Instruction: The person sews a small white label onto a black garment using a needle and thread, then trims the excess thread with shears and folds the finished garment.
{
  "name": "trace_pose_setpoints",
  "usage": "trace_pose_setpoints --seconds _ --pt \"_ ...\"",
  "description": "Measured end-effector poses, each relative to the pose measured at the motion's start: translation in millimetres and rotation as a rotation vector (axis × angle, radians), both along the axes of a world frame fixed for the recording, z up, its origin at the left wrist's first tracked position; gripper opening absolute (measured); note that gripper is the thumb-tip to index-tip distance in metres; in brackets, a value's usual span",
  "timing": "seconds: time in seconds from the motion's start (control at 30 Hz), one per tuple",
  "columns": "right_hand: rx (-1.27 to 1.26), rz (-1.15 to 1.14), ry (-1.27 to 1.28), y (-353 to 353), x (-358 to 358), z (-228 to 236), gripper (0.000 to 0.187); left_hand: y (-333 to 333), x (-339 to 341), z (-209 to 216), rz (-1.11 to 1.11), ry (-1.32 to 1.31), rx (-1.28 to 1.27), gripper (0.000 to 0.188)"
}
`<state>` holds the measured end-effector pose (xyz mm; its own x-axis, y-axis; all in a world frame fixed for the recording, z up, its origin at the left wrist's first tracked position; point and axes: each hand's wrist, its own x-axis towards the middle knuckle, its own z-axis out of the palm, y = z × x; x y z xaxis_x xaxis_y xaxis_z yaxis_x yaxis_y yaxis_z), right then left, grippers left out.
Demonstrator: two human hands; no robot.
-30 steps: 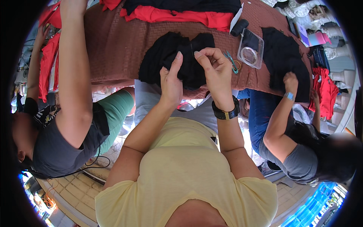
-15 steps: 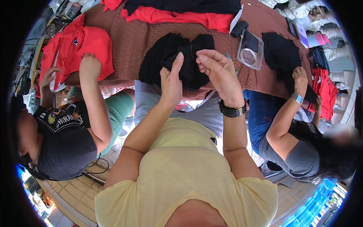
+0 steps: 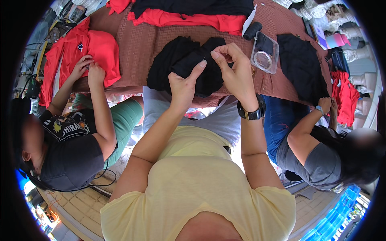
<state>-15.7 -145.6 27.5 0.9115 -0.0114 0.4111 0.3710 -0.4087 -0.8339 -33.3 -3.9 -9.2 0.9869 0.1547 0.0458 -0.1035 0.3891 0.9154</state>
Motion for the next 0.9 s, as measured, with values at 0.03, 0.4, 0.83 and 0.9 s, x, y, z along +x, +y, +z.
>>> trace_pose_setpoints --seconds 0.03,0.4,0.83,0.9 --pt "-0.024 0.007 -0.017 0 3 0 0.011 1 0 -1 0.003 -0.005 0.014 0.017" --pt "-0.165 0.002 -0.129 6 7 5 0.008 10 6 -4 -0.022 0.007 0.112 0.019" --pt "-0.184 0.018 -0.143 18 0 5 0.008 18 11 -4 -0.13 0.104 0.089 0.018" --pt "-0.179 -0.015 -0.102 22 -11 4 0.007 22 11 0 -0.188 0.166 -0.052 0.017"
